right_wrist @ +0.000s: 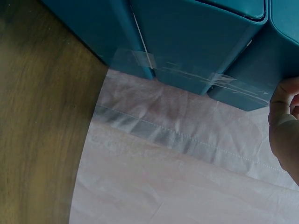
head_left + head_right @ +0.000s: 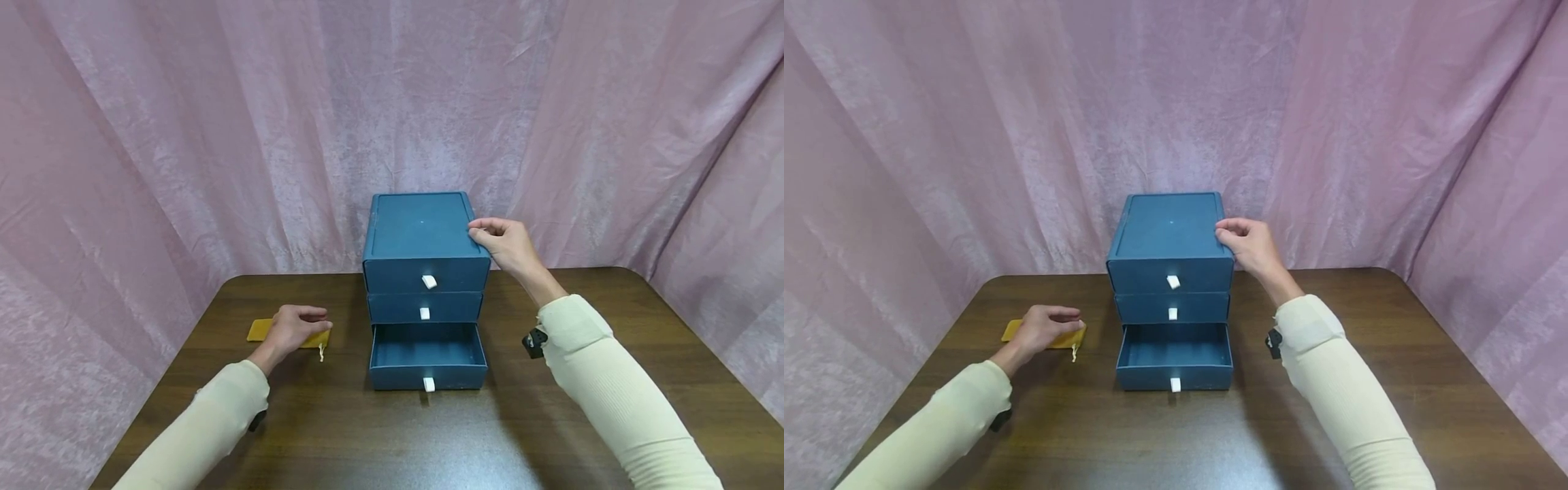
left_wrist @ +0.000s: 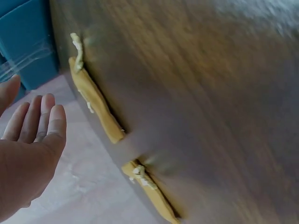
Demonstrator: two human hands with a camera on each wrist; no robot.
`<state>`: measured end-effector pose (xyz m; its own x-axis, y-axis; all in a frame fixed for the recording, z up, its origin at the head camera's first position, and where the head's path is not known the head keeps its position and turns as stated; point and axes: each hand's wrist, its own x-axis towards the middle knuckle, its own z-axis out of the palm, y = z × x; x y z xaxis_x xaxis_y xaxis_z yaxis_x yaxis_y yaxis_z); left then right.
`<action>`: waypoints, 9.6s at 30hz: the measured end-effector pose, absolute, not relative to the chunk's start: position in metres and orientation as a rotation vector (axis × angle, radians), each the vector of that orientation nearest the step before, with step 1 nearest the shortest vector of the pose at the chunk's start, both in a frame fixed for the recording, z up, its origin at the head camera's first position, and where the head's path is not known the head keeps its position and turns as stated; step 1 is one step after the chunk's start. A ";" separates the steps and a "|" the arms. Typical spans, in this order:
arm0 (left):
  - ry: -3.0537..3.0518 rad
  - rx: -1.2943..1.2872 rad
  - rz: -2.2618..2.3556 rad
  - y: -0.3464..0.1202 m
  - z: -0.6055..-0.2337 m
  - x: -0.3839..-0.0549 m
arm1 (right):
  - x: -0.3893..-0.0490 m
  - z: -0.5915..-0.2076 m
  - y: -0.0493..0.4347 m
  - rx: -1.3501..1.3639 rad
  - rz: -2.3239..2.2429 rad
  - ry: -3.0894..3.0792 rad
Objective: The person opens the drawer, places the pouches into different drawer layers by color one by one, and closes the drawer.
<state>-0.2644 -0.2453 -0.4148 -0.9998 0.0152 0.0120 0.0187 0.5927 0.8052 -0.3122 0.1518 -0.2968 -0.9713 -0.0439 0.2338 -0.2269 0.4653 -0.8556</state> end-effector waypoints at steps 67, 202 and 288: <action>-2.809 -0.069 -1.556 -0.229 -0.398 -0.266 | -0.313 -0.299 0.154 0.225 1.572 -2.509; -2.743 -0.225 -1.439 -0.183 -0.367 -0.236 | -0.313 -0.299 0.153 0.229 1.539 -2.507; -2.876 0.278 -1.041 -0.320 -0.422 -0.267 | -0.317 -0.301 0.153 0.246 1.556 -2.482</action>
<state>-0.2673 -0.3201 -0.4222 -0.9812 -0.1931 0.0049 -0.1452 0.7541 0.6405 -0.3175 0.1530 -0.3005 -0.9660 -0.0339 0.2564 -0.2455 0.4314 -0.8681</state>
